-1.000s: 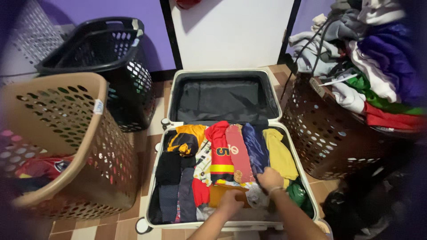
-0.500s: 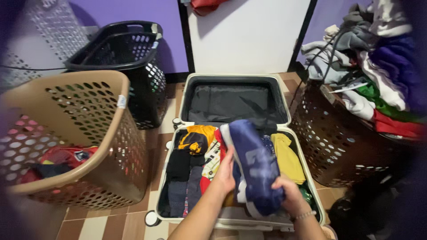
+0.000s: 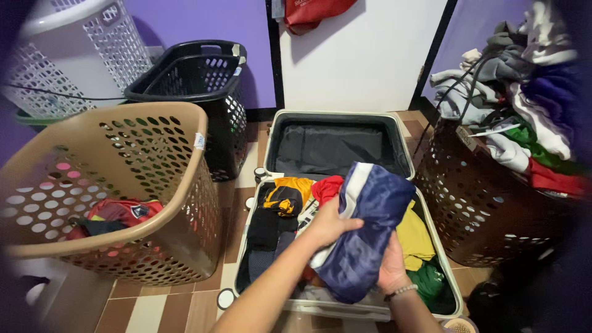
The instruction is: The person sorts folded clothes from an open suitcase into a laundry basket. They pick up each folded item, briefly unfold or inspect it, and place it into the basket. The process continues until the suitcase is empty.
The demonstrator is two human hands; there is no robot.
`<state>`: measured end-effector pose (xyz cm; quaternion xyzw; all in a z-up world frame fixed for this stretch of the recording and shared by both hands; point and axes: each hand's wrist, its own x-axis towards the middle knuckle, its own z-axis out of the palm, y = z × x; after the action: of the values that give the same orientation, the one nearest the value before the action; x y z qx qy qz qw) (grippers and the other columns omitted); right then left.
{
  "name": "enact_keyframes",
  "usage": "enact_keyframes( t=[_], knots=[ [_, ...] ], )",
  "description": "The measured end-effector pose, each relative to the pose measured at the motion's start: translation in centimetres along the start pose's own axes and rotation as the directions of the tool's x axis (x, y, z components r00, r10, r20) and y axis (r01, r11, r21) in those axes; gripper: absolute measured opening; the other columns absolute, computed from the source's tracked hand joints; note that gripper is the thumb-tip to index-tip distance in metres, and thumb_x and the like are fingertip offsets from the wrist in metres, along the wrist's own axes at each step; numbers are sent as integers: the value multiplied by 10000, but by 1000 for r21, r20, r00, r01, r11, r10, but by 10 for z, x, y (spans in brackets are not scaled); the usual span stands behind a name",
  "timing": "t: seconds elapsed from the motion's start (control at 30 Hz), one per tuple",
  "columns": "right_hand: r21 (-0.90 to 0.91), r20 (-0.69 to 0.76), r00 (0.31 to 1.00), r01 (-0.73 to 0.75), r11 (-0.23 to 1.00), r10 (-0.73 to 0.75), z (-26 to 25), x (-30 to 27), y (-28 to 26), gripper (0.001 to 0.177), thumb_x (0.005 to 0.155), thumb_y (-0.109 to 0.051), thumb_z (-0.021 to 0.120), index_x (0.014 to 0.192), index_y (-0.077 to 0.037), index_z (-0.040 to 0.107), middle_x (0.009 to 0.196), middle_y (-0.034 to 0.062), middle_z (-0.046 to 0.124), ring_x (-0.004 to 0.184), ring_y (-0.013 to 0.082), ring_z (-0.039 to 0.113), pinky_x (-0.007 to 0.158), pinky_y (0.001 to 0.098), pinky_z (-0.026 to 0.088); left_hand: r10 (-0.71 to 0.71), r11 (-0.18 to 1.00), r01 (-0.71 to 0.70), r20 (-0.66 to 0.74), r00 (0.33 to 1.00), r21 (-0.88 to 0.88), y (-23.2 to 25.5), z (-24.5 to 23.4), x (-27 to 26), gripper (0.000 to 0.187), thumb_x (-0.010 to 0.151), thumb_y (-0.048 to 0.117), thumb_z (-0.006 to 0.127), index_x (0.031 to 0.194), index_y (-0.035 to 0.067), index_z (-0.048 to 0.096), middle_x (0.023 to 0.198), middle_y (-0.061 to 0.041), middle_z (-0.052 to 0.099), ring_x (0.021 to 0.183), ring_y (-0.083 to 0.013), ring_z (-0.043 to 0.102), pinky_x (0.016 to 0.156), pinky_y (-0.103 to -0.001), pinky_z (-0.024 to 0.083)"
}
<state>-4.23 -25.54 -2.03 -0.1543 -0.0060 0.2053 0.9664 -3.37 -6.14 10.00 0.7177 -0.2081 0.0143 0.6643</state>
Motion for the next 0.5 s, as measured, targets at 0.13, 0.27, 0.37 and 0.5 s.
enact_keyframes(
  t=[0.13, 0.27, 0.37, 0.5],
  knots=[
    [-32, 16, 992, -123, 992, 123, 14, 4, 6, 640, 937, -518, 611, 1351, -30, 599, 1326, 165, 669, 1201, 345, 620, 1078, 510, 421, -134, 885, 210, -204, 970, 416, 16, -30, 4, 493, 758, 133, 856, 1204, 32, 673, 1101, -103, 733, 1035, -227, 680, 937, -386, 525],
    [-86, -76, 996, -48, 995, 42, 45, -1, 12, 656, 942, -529, 584, 1408, -67, 558, 1399, 133, 609, 1264, 330, 582, 1120, 519, 396, -215, 969, 233, -171, 962, 89, 31, -60, 19, 447, 756, 11, 793, 1186, 16, 669, 1084, -100, 751, 974, -211, 701, 902, -365, 553],
    [-139, -115, 991, 53, 989, -69, 64, -6, 22, 704, 939, -586, 540, 1437, -89, 533, 1435, 143, 573, 1286, 348, 549, 1123, 535, 370, -267, 955, 247, -114, 957, -163, 41, -82, 26, 433, 763, -36, 751, 1185, 6, 663, 1082, -111, 757, 936, -213, 716, 867, -362, 573],
    [-147, -84, 989, 109, 983, -123, 77, 7, 35, 650, 949, -564, 551, 1425, -122, 532, 1434, 126, 570, 1324, 359, 517, 1148, 577, 329, -289, 943, 256, -140, 947, -211, 53, -114, 21, 420, 796, -51, 724, 1202, 27, 647, 1101, -100, 748, 940, -194, 717, 862, -347, 578]
  ],
)
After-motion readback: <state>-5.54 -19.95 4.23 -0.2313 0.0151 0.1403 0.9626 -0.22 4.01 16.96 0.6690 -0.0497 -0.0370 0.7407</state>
